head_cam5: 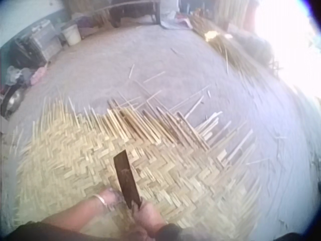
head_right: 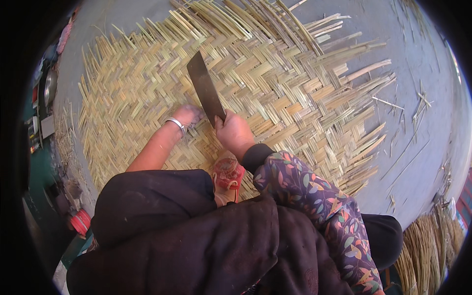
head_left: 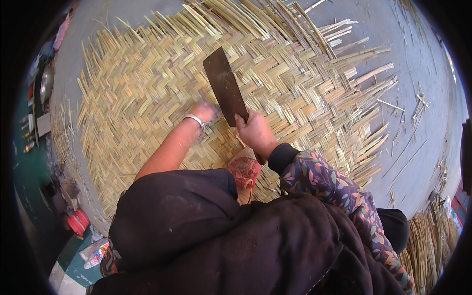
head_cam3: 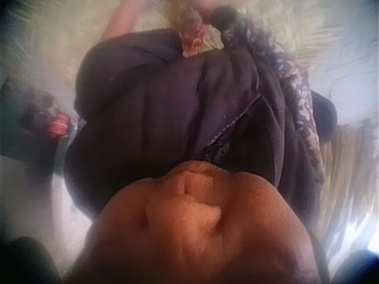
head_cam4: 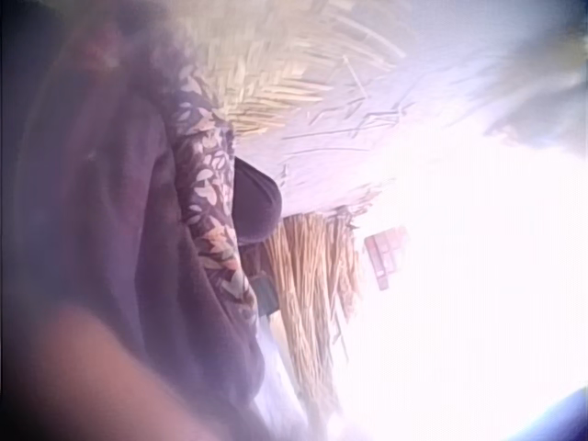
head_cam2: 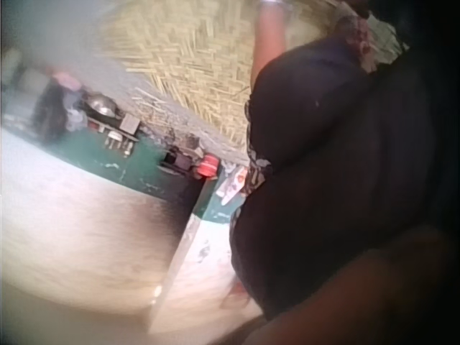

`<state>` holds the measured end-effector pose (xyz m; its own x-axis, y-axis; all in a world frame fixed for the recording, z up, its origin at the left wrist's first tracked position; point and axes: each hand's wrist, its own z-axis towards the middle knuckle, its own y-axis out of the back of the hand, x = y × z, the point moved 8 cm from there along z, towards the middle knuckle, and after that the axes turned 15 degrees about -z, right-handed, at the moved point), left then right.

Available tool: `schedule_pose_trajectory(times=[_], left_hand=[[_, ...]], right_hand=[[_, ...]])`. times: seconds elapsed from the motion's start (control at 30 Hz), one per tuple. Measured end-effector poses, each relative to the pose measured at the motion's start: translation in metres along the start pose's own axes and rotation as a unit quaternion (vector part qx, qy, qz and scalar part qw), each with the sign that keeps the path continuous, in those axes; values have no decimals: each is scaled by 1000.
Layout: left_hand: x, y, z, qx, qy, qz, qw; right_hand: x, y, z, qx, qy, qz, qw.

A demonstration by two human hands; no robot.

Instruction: The person sits on the floor and uses a flat wooden block to press and align woven straw strips on a large mat. They repeatedly tap and adjust the mat's surface, occasionally lifting sections to reposition the material.

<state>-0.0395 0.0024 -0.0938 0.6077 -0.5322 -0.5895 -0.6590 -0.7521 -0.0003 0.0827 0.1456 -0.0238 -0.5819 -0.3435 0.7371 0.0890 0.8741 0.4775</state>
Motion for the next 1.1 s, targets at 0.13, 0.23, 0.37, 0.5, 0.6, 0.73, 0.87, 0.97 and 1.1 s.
schedule_pose_trajectory(times=[0.13, 0.23, 0.37, 0.5, 0.6, 0.73, 0.87, 0.97, 1.1], left_hand=[[-2, -1, -11, -28, 48, -98, 994], [-8, -3, -18, -37, 61, -76, 995], [-25, -8, -24, 29, 3, -94, 995], [-30, -4, -30, 45, -47, -86, 994], [-36, -3, -33, 57, -93, -22, 994], [-46, 1, -37, 65, -122, 151, 979], [-50, 7, -36, 90, -67, 317, 942], [-54, 15, -30, 99, -49, 337, 935], [-47, 29, -20, 106, 5, 305, 947]], right_hand=[[-4, 2, -1, -10, -4, -27, 1000], [-8, 2, -1, -4, -8, 4, 1000], [-19, -4, -3, 35, -41, -7, 998], [-21, -7, -7, 50, -53, 10, 997], [-22, 2, -11, 47, -53, 19, 997], [-24, 42, -29, -13, 17, 2, 1000], [-41, 80, -34, -23, 22, -110, 993], [-57, 100, -38, -12, 19, -195, 981], [-73, 104, -48, -12, 9, -191, 981]])
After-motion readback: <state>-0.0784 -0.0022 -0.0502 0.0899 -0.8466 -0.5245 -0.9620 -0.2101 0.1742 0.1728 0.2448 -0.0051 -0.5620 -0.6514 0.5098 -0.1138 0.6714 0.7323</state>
